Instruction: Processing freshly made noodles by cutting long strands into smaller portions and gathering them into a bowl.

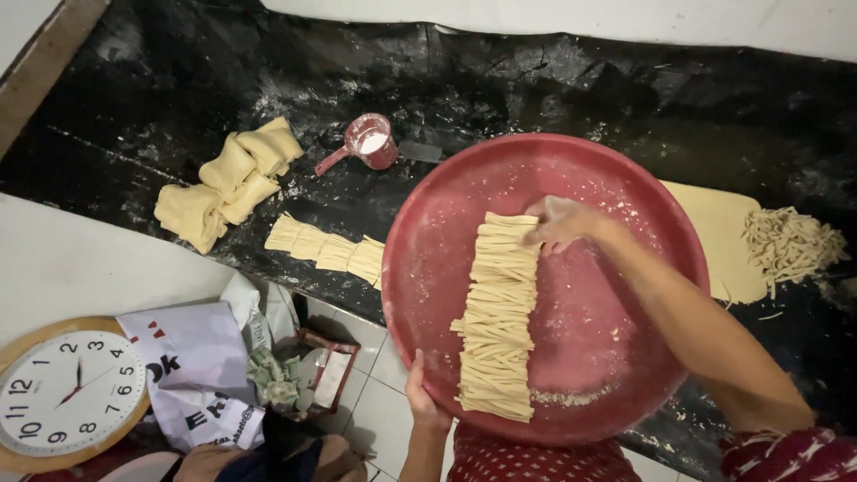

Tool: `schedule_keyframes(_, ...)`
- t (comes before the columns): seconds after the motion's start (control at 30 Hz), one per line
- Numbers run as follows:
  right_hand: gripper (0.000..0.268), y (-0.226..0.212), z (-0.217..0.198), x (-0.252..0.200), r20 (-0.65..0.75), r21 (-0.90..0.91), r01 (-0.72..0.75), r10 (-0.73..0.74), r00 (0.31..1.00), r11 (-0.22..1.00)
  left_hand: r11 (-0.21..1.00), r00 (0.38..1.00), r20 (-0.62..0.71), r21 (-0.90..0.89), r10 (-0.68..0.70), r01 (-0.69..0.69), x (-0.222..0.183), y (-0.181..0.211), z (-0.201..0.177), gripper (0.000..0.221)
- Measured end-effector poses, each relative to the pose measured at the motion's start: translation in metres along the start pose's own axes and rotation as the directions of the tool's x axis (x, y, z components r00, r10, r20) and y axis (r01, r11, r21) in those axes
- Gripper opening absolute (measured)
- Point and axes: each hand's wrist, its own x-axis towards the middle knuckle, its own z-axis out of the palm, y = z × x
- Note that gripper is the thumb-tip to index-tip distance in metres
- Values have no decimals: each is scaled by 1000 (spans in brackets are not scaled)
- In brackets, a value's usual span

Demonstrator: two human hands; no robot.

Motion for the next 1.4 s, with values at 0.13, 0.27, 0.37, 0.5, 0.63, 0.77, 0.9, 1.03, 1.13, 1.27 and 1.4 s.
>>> schedule_keyframes(0.13,67,-20,18,-18,-164,-260,23,-67,984,965,999,999,-33,-7,39,-39,11,8,-17,51)
schedule_keyframes(0.27,53,-27,19,-55,-418,-452,226,-429,801,863,985,980,102,-16,170,-170,17,27,-32,59)
schedule_keyframes(0.37,37,9,6,-65,-631,-500,448,-666,397,741,963,964,-4,63,265,-264,9,53,-37,62)
schedule_keyframes(0.5,15,151,25,-26,-824,-467,315,-535,183,826,907,907,25,-19,421,-421,12,79,-58,65)
schedule_keyframes(0.63,79,318,125,72,-688,-365,-144,-162,707,920,887,881,-123,-14,456,-461,-1,104,-54,60)
schedule_keyframes(0.77,147,341,184,107,-485,-592,-305,-27,874,746,921,892,-245,8,380,-390,-49,118,-1,65)
schedule_keyframes(0.9,165,361,177,137,-600,-649,-367,-152,785,667,901,850,-315,41,422,-432,-46,123,-5,59)
schedule_keyframes(1.03,163,327,149,128,-399,-585,-396,173,900,707,934,885,-320,-1,338,-357,-69,128,26,64)
schedule_keyframes(1.13,125,363,154,151,-418,-496,-392,182,890,775,950,900,-319,4,296,-311,-56,135,2,67)
schedule_keyframes(1.27,66,329,164,130,-476,-412,-461,246,844,786,942,872,-368,36,323,-334,-56,138,10,60)
schedule_keyframes(1.4,50,347,190,119,-576,-404,-344,56,815,847,903,874,-245,8,419,-430,1,135,-58,59)
